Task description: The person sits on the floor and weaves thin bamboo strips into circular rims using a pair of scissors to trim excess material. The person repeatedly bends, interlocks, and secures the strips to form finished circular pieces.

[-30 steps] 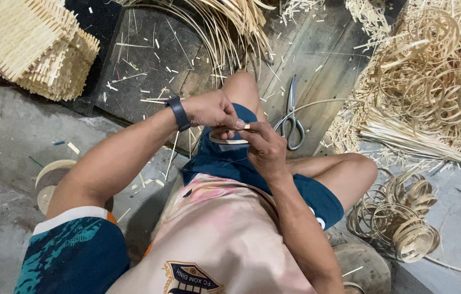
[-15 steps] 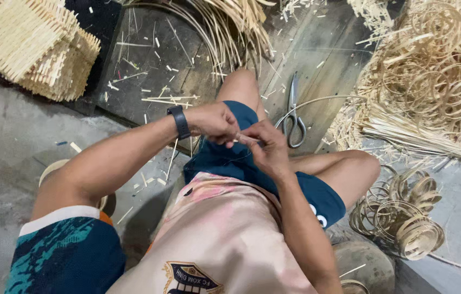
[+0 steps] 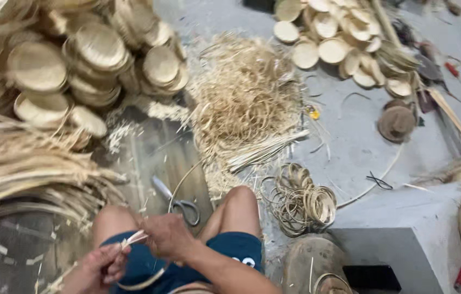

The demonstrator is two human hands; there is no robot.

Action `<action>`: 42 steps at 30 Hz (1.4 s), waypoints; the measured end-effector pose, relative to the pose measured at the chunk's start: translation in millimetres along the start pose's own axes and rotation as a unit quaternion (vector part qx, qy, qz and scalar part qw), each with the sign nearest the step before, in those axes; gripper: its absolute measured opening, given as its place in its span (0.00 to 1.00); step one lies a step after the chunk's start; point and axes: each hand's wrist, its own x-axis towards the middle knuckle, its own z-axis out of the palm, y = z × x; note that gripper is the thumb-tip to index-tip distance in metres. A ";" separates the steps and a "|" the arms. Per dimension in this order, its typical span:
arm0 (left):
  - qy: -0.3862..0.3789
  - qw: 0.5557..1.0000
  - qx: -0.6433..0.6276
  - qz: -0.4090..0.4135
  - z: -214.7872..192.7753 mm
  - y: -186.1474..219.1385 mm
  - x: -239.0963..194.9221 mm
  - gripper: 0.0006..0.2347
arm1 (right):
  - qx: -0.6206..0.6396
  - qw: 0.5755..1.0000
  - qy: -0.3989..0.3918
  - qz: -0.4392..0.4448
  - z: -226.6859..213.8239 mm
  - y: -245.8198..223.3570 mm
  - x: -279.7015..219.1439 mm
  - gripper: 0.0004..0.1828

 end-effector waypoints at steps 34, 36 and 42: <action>-0.077 0.945 -0.196 0.251 156.9 76.1 10.9 0.09 | 0.221 0.946 0.214 0.100 -42.0 123.6 -11.3 0.06; -0.080 0.935 -0.201 0.279 158.7 84.3 8.5 0.09 | 0.364 0.858 0.217 0.292 -62.0 98.5 -12.0 0.32; -0.001 0.939 -0.015 0.344 168.6 84.3 1.8 0.10 | 0.340 0.901 0.135 0.234 -97.3 16.3 -4.0 0.17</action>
